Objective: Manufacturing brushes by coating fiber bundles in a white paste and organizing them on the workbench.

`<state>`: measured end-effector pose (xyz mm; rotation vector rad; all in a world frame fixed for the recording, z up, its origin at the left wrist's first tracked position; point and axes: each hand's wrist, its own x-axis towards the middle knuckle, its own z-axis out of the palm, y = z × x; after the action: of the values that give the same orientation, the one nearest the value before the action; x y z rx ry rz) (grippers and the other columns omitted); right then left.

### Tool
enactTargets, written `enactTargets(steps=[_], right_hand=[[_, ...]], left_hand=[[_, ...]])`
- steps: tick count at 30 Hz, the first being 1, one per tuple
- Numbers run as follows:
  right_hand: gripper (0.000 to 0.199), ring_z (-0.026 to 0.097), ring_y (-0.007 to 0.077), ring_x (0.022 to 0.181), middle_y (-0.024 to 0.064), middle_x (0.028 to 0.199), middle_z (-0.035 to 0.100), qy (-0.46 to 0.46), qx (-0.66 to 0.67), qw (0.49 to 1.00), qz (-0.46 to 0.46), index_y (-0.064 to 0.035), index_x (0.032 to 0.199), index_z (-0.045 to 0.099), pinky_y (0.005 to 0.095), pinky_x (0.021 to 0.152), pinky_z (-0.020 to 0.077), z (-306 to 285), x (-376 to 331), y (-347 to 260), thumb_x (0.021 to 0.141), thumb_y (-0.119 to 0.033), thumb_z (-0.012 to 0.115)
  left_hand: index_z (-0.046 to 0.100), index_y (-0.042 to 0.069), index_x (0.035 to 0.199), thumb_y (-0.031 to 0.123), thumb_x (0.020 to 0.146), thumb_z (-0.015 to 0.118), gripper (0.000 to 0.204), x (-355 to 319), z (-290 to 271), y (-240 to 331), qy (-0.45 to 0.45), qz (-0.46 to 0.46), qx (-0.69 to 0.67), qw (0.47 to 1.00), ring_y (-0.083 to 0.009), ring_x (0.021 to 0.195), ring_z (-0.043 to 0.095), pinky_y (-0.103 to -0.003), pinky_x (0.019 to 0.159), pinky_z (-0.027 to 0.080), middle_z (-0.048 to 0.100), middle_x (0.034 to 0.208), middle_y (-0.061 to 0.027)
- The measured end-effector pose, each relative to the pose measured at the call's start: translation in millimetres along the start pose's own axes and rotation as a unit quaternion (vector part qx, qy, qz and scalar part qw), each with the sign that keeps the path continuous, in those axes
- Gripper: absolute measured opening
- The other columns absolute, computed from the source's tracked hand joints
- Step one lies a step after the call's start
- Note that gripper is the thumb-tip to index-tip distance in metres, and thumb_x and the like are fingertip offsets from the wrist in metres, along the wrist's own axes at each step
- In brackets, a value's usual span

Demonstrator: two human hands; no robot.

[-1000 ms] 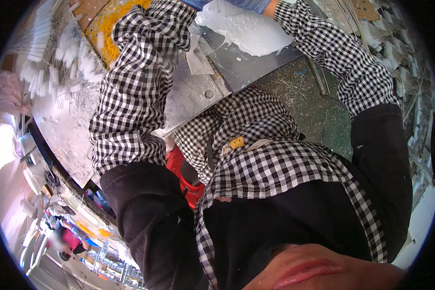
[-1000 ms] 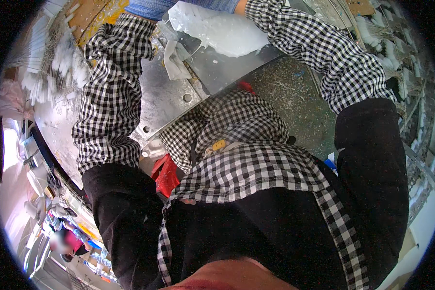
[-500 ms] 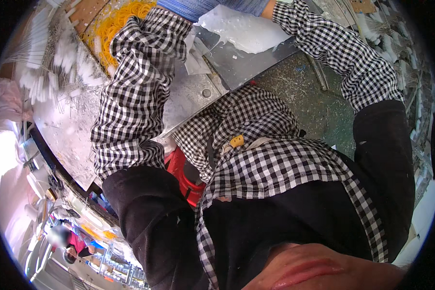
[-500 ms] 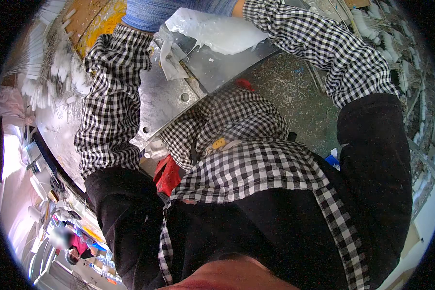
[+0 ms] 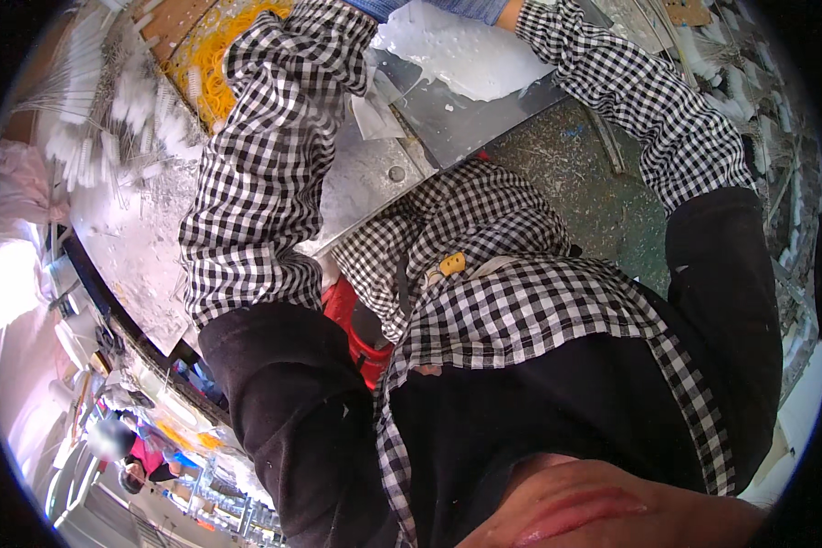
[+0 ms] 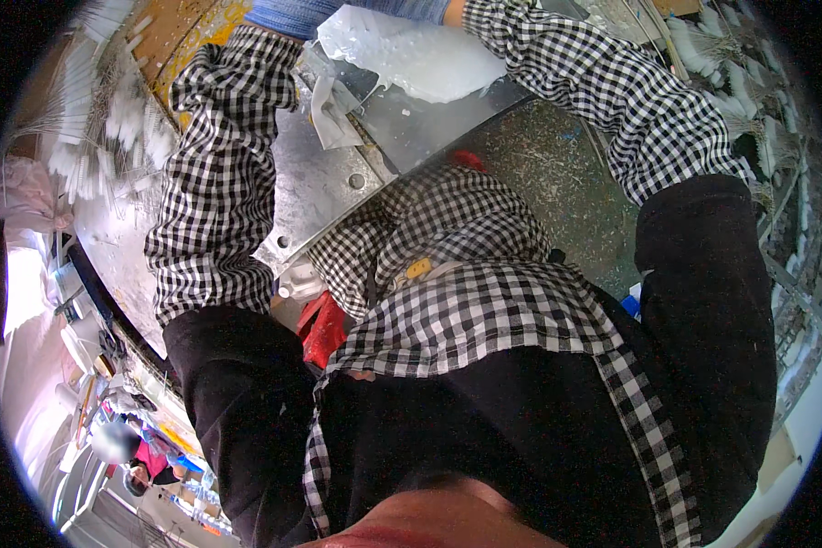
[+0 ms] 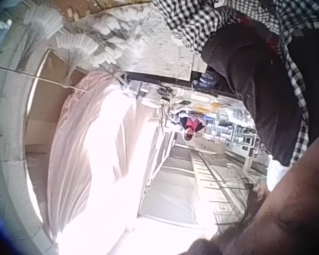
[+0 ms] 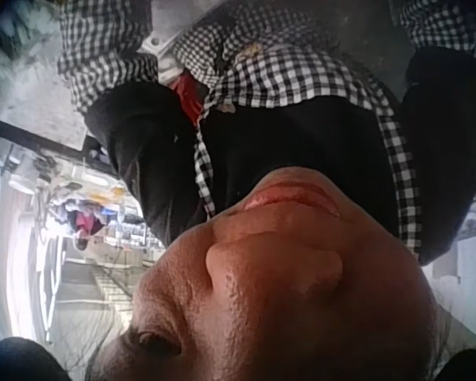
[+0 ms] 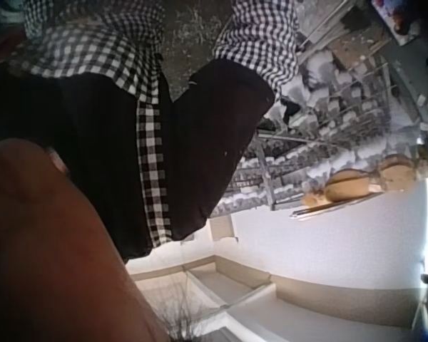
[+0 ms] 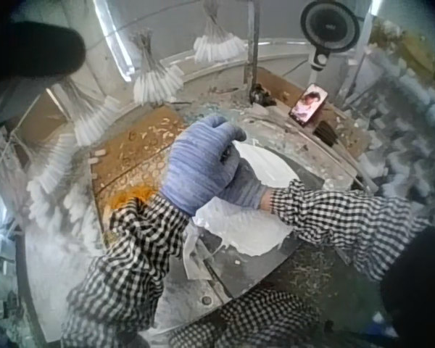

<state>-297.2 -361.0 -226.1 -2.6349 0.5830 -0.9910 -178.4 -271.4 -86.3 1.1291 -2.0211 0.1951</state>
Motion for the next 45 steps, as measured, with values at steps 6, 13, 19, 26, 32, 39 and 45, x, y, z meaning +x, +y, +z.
enactTargets(steps=[6,13,19,26,32,39,45], right_hand=[[0.058,0.045,0.0307,0.136,0.0184,0.142,0.049,-0.022,-0.058,0.998,0.001,-0.0069,0.146,0.044,0.041,0.118,0.034,-6.3,-5.0,6.9,0.098,-0.036,0.06],[0.05,0.052,0.0274,0.128,0.0147,0.139,0.055,0.0,-0.142,0.988,-0.054,-0.007,0.139,0.051,0.039,0.111,0.0421,-6.1,-14.3,11.1,0.098,-0.033,0.062],[0.042,0.059,0.0245,0.122,0.0116,0.135,0.06,0.017,-0.225,0.97,-0.094,-0.0071,0.133,0.058,0.0372,0.105,0.0491,-11.0,-20.8,18.2,0.098,-0.031,0.064],[0.033,0.066,0.0199,0.112,0.009,0.123,0.066,-0.021,-0.116,0.984,-0.131,-0.0092,0.127,0.062,0.0373,0.099,0.0547,-45.0,-10.9,-28.7,0.101,-0.029,0.061],[0.055,0.062,0.0244,0.121,0.0135,0.131,0.065,0.022,-0.05,0.988,-0.147,-0.0085,0.135,0.059,0.0411,0.107,0.0494,-7.5,-7.2,-113.3,0.095,-0.046,0.068],[0.059,0.057,0.0227,0.129,0.0079,0.134,0.064,-0.162,0.072,0.978,-0.112,-0.0148,0.136,0.062,0.0404,0.115,0.0426,-10.3,28.6,-153.1,0.091,-0.052,0.07],[0.032,0.065,0.0352,0.108,0.0168,0.11,0.07,-0.248,0.012,0.963,-0.101,-0.0112,0.112,0.074,0.0428,0.1,0.0499,23.8,82.0,-152.9,0.092,-0.035,0.065]], left_hand=[[0.069,0.008,0.098,0.01,0.082,0.065,0.017,4.7,4.8,-3.7,0.006,0.001,0.002,1.0,-0.0371,0.092,0.065,-0.047,0.081,0.054,0.064,0.096,-0.0157],[0.07,0.007,0.098,0.013,0.08,0.066,0.02,3.8,7.0,-5.3,-0.01,-0.021,0.005,1.0,-0.0375,0.09,0.066,-0.048,0.081,0.053,0.065,0.096,-0.0161],[0.063,0.01,0.126,0.01,0.078,0.073,0.049,7.5,-11.7,1.0,0.069,0.034,-0.068,0.995,-0.0384,0.103,0.064,-0.047,0.089,0.054,0.064,0.113,-0.0181],[0.038,0.005,0.151,0.02,0.069,0.092,0.1,-34.0,-32.5,13.0,0.285,-0.004,-0.056,0.957,-0.0351,0.119,0.059,-0.043,0.1,0.051,0.06,0.129,-0.0195],[0.067,0.003,0.118,0.025,0.085,0.082,0.043,-87.7,-43.9,29.6,0.191,-0.081,-0.065,0.976,-0.0233,0.106,0.066,-0.037,0.092,0.053,0.07,0.107,-0.0119],[0.07,0.012,0.124,0.017,0.08,0.081,0.046,-128.1,-145.6,57.4,-0.01,-0.234,0.027,0.972,-0.0277,0.086,0.071,-0.044,0.088,0.055,0.075,0.098,-0.0061],[0.078,0.014,0.096,0.018,0.09,0.07,0.01,-160.6,-144.4,55.1,-0.608,-0.139,0.344,0.702,-0.023,0.084,0.074,-0.039,0.081,0.054,0.076,0.087,-0.0047]])
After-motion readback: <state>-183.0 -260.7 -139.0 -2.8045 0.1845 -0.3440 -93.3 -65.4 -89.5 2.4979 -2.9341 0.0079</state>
